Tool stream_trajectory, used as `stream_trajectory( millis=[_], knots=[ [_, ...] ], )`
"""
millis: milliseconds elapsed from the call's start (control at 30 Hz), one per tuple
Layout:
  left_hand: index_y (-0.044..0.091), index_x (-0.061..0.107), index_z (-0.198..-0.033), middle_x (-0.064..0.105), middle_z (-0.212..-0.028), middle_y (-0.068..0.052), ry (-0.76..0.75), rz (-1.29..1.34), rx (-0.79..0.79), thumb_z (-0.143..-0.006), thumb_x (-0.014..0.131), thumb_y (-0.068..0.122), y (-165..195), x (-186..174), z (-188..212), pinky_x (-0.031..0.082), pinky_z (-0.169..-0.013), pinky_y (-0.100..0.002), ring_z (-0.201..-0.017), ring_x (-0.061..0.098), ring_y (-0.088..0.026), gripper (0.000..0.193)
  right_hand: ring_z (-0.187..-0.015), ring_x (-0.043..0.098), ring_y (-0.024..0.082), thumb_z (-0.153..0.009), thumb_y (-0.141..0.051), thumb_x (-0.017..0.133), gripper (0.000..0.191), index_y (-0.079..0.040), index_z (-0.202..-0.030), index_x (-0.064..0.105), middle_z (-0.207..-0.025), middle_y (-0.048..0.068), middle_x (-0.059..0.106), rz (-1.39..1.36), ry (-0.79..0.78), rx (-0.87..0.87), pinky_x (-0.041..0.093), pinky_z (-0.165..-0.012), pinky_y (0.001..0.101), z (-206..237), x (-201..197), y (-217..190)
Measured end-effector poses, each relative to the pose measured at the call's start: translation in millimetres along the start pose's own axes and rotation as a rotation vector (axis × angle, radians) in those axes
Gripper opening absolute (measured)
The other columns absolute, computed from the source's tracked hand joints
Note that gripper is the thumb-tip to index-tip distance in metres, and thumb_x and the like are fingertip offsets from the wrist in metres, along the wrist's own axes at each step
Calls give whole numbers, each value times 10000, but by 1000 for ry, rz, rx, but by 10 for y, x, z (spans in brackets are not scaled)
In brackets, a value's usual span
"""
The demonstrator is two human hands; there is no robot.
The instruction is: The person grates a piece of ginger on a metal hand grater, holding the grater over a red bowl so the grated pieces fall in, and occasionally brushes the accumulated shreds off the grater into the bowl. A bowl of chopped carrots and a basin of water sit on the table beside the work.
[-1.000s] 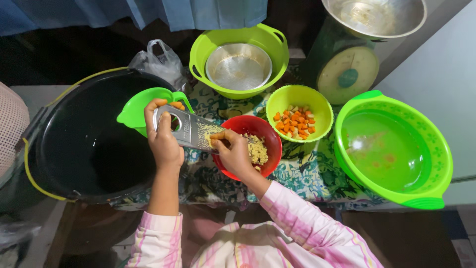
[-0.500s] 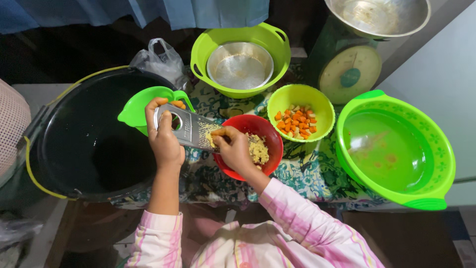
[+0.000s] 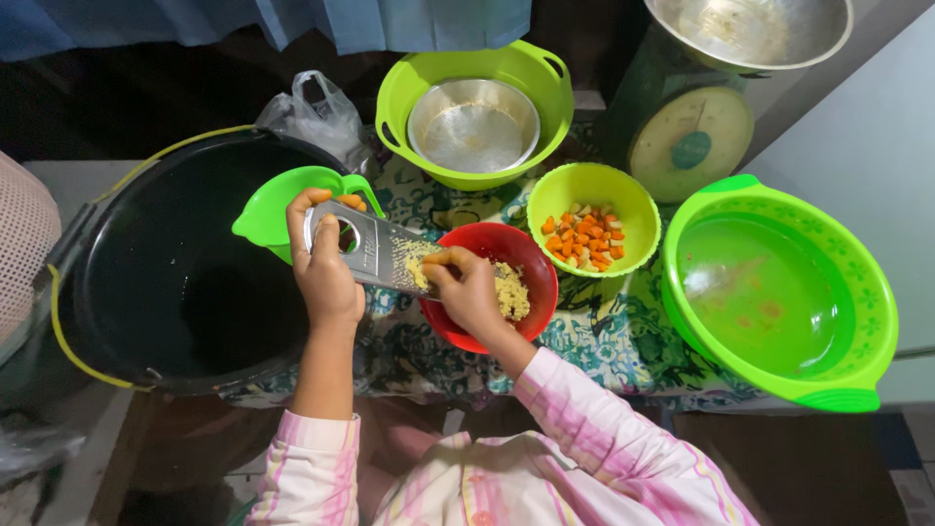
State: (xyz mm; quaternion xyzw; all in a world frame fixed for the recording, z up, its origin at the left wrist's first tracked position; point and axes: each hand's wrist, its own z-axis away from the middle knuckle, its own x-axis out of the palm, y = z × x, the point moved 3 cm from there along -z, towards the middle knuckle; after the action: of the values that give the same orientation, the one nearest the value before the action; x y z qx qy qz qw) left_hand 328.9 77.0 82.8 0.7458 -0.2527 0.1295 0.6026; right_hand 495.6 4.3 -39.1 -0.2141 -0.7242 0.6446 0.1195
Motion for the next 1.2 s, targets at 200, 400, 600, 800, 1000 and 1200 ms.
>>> stream_trajectory(
  millis=[200, 400, 600, 800, 1000, 1200],
  knots=[
    [73, 506, -1298, 663, -1145, -151, 6, -22, 17, -1059, 424, 41, 8, 22, -2, 510, -1006, -356, -1055, 625, -206, 255, -734, 680, 123, -861, -71, 726, 138, 8, -966, 771, -848, 74, 774, 101, 198, 310, 542, -667, 302, -83, -425, 332],
    [72, 505, -1295, 656, -1146, -146, 3, -4, 17, -1053, 429, 36, 22, 24, 10, 524, -1002, -368, -1060, 628, -207, 257, -775, 688, 102, -890, -88, 725, 136, 6, -979, 764, -868, 72, 773, -16, 6, 35, 549, -713, 277, 23, -7, 141],
    [72, 506, -1299, 660, -1150, -150, -7, -12, 16, -1062, 421, 40, 12, 16, -7, 514, -1021, -360, -1069, 627, -208, 254, -731, 675, 113, -887, -69, 716, 140, 23, -976, 773, -848, 80, 776, 94, 122, 195, 543, -673, 291, -92, -368, 197],
    [77, 501, -1289, 660, -1143, -144, -8, -22, 16, -1061, 415, 48, -7, 22, -1, 516, -1010, -355, -1070, 629, -203, 246, -849, 694, 92, -930, -80, 674, 149, 0, -1032, 747, -951, 70, 763, -210, -26, 37, 568, -773, 264, 147, -72, -173],
    [74, 505, -1290, 661, -1144, -145, 3, -20, 14, -1054, 420, 41, -9, 8, -2, 516, -1006, -353, -1068, 630, -206, 253, -849, 701, 105, -925, -58, 686, 122, 1, -1011, 749, -946, 76, 746, -165, -21, -86, 565, -775, 261, 218, 222, -475],
    [77, 504, -1302, 660, -1139, -145, -4, -13, 18, -1061, 428, 49, -27, 15, 0, 515, -997, -352, -1056, 622, -202, 255, -741, 693, 110, -884, -68, 698, 143, 4, -988, 766, -852, 70, 773, 136, 165, 200, 558, -689, 274, 22, -339, -110]
  ],
)
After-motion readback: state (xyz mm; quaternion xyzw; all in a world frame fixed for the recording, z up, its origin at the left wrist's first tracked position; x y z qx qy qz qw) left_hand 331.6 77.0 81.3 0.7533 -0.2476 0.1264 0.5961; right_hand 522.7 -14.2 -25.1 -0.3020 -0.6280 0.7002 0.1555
